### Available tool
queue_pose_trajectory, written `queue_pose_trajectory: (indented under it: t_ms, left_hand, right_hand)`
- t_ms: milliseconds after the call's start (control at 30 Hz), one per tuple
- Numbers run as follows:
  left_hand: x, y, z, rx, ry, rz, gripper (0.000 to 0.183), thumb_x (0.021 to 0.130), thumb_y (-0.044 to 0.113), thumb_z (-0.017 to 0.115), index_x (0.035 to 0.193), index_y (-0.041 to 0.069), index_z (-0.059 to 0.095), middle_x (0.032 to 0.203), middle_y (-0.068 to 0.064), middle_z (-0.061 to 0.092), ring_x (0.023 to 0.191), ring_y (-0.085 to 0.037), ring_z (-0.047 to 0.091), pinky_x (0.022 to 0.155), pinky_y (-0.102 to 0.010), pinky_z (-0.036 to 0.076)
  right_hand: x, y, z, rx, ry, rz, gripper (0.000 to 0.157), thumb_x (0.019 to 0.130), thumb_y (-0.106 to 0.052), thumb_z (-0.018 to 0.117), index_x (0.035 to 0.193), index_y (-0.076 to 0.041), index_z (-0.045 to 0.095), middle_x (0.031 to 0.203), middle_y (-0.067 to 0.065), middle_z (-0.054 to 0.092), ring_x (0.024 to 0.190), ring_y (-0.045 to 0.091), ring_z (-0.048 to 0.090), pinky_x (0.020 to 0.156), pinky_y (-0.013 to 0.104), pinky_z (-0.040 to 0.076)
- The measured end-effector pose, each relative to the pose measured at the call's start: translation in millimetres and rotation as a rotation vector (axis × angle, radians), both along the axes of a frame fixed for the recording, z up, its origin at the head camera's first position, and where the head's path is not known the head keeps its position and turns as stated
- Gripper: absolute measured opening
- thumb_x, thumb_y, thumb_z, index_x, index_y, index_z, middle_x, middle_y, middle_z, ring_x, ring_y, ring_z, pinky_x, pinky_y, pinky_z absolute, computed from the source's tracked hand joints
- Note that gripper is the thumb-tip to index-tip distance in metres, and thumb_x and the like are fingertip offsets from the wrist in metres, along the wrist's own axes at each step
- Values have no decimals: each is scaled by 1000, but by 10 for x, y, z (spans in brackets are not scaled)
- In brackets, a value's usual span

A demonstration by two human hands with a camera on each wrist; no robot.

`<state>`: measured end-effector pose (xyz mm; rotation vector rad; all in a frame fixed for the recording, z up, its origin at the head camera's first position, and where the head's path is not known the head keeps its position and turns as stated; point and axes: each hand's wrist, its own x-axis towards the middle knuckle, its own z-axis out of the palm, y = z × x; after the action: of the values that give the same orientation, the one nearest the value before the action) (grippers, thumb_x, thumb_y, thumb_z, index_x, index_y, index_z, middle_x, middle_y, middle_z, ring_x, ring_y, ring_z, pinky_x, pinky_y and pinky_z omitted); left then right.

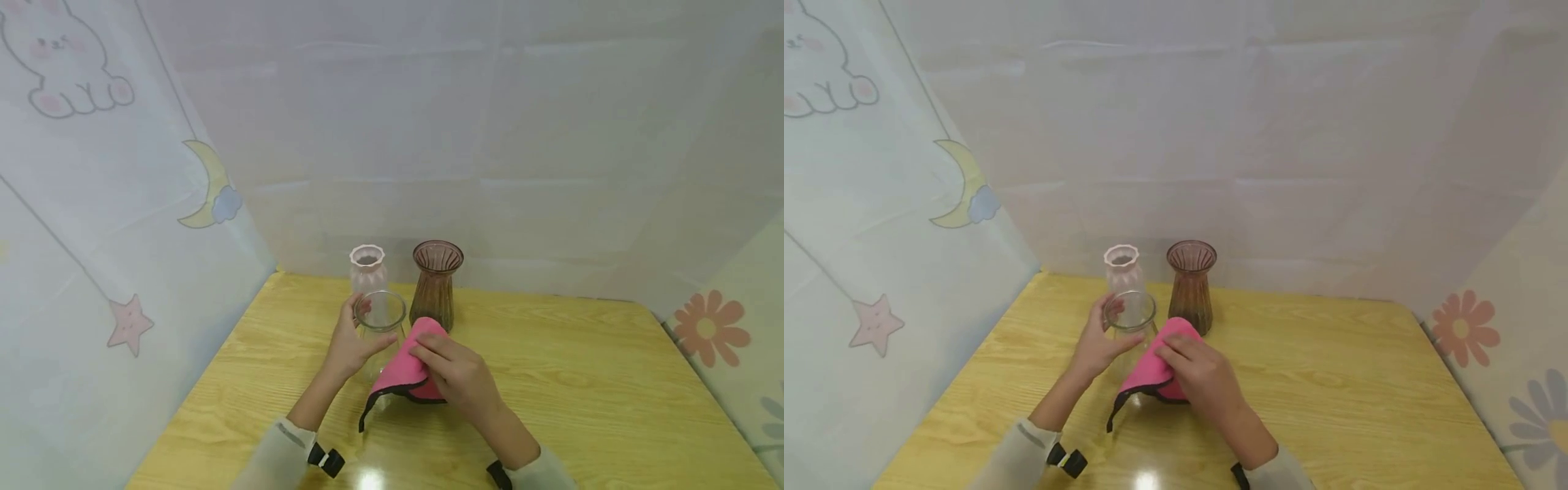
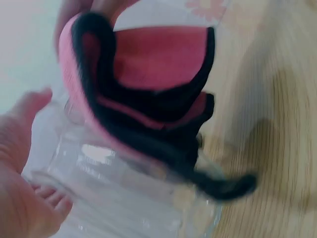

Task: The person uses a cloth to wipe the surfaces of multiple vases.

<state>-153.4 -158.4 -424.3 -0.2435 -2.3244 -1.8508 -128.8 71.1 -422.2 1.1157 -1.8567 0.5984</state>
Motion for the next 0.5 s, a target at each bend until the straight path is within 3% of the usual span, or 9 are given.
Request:
queue_pose_trajectory:
  t_ms: [167,500]
  left_hand:
    - [19,93,18,-27,3,80,107,77,34,89,156,3,25,151,-19,45,141,-36,42,113,-60,35]
    - [-38,92,-15,-24,51,27,96,82,29,86,153,2,29,147,-16,51,136,-32,49,114,-53,37]
  right_hand:
    - [-67,-10,-11,0,14,-16,34,109,-17,48,104,-5,79,107,11,75,95,25,74,80,36,60]
    - [-239,-119,-157,33,-10,-11,36,110,-19,45,112,-5,77,113,10,74,104,25,71,85,37,59]
